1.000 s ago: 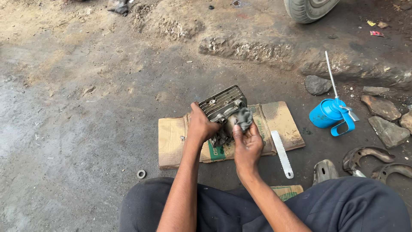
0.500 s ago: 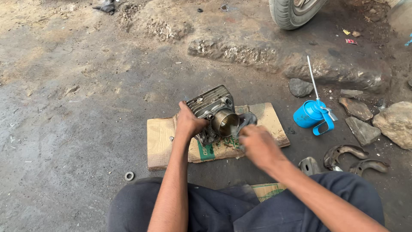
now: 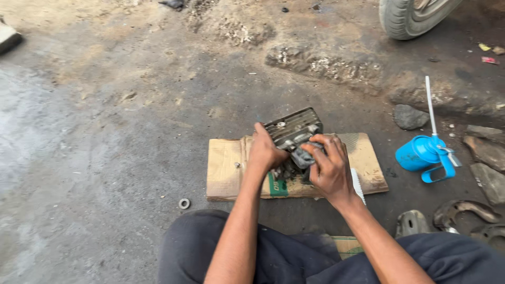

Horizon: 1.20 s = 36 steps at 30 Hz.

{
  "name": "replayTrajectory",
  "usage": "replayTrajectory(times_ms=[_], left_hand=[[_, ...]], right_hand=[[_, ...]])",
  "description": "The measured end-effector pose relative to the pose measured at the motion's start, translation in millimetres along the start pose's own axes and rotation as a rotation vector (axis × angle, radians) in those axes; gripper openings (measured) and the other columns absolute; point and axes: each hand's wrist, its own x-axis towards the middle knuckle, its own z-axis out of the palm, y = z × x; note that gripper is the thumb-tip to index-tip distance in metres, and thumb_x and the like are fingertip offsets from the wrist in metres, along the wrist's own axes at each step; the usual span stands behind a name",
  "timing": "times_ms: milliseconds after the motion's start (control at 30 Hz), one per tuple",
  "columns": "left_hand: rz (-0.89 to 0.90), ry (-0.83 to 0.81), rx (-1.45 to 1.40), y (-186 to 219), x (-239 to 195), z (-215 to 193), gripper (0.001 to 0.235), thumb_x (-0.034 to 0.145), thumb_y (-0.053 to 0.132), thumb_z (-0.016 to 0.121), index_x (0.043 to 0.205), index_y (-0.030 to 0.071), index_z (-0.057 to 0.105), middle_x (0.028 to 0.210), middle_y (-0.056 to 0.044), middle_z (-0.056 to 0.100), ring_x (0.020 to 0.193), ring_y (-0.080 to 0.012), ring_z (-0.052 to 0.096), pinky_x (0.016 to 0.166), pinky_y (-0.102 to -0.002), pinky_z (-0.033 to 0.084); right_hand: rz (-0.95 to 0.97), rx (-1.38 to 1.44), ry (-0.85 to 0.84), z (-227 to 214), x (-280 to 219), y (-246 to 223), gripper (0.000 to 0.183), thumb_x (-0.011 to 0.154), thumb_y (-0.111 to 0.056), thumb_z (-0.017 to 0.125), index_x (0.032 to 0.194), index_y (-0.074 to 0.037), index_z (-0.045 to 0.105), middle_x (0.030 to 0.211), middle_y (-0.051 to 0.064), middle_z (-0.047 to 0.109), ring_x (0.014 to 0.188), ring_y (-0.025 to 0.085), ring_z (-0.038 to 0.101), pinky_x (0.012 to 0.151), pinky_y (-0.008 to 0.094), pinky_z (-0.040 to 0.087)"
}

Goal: The person sits on the ground and cleans a metal engine cylinder block. They use a blue oil can to spray liquid into the cylinder bore and then wipe the interior and exterior surfaces with a dark cloth. The person rotates the block to access different sides and continues wiping until the end of the clip.

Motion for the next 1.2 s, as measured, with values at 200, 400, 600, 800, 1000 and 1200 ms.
replayTrajectory(times_ms=[200, 400, 600, 800, 1000, 1200], left_hand=[[0.027, 0.047, 0.004, 2.2, -1.3, -5.5, 0.094, 0.059, 0.021, 0.095, 0.126, -0.004, 0.035, 0.12, -0.031, 0.062, 0.113, -0.0416, 0.065, 0.097, -0.041, 0.054], [0.07, 0.054, -0.112, -0.8, 6.0, -9.8, 0.088, 0.06, 0.016, 0.091, 0.125, -0.005, 0.036, 0.116, -0.029, 0.067, 0.109, -0.0382, 0.07, 0.094, -0.04, 0.057], [-0.066, -0.058, -0.022, 16.1, -0.9, -19.4, 0.091, 0.065, 0.012, 0.089, 0.13, -0.007, 0.029, 0.12, -0.031, 0.061, 0.111, -0.0368, 0.067, 0.096, -0.039, 0.058], [-0.057, -0.04, -0.001, 19.7, -7.6, -20.5, 0.093, 0.063, 0.013, 0.093, 0.129, -0.006, 0.03, 0.124, -0.03, 0.059, 0.115, -0.0383, 0.064, 0.099, -0.04, 0.055], [-0.065, -0.023, 0.007, 15.8, -8.7, -12.8, 0.089, 0.063, 0.011, 0.091, 0.129, -0.002, 0.032, 0.125, -0.029, 0.059, 0.116, -0.0384, 0.064, 0.101, -0.04, 0.053], [-0.035, 0.047, -0.06, 7.5, 8.4, -5.0, 0.096, 0.057, 0.009, 0.093, 0.13, -0.004, 0.031, 0.126, -0.028, 0.059, 0.117, -0.0361, 0.064, 0.099, -0.039, 0.054]], right_hand=[[0.565, 0.098, -0.125, 14.6, -20.4, 35.2, 0.046, 0.099, -0.02, 0.059, 0.139, 0.001, 0.053, 0.084, 0.018, 0.064, 0.077, 0.035, 0.066, 0.07, 0.05, 0.054], [0.951, 0.511, -0.811, 19.6, -50.3, 62.2, 0.059, 0.104, -0.049, 0.064, 0.085, 0.007, 0.067, 0.055, 0.013, 0.056, 0.051, 0.026, 0.057, 0.048, 0.038, 0.05], [0.647, 0.037, 0.096, -3.9, -28.2, 56.9, 0.04, 0.104, -0.038, 0.054, 0.121, -0.002, 0.059, 0.1, 0.016, 0.07, 0.088, 0.032, 0.072, 0.072, 0.043, 0.057], [0.004, -0.056, -0.052, 0.8, -5.0, 1.9, 0.043, 0.105, -0.036, 0.05, 0.127, -0.002, 0.063, 0.141, 0.022, 0.053, 0.127, 0.043, 0.061, 0.102, 0.051, 0.053], [0.547, 0.092, -0.137, 17.7, -5.3, 16.9, 0.045, 0.107, -0.039, 0.045, 0.126, -0.004, 0.066, 0.119, 0.019, 0.063, 0.098, 0.032, 0.07, 0.084, 0.046, 0.06], [1.64, 1.266, -0.111, 54.0, -64.4, 54.6, 0.026, 0.106, -0.025, 0.047, 0.114, -0.007, 0.064, 0.089, 0.008, 0.075, 0.076, 0.023, 0.071, 0.066, 0.04, 0.056]])
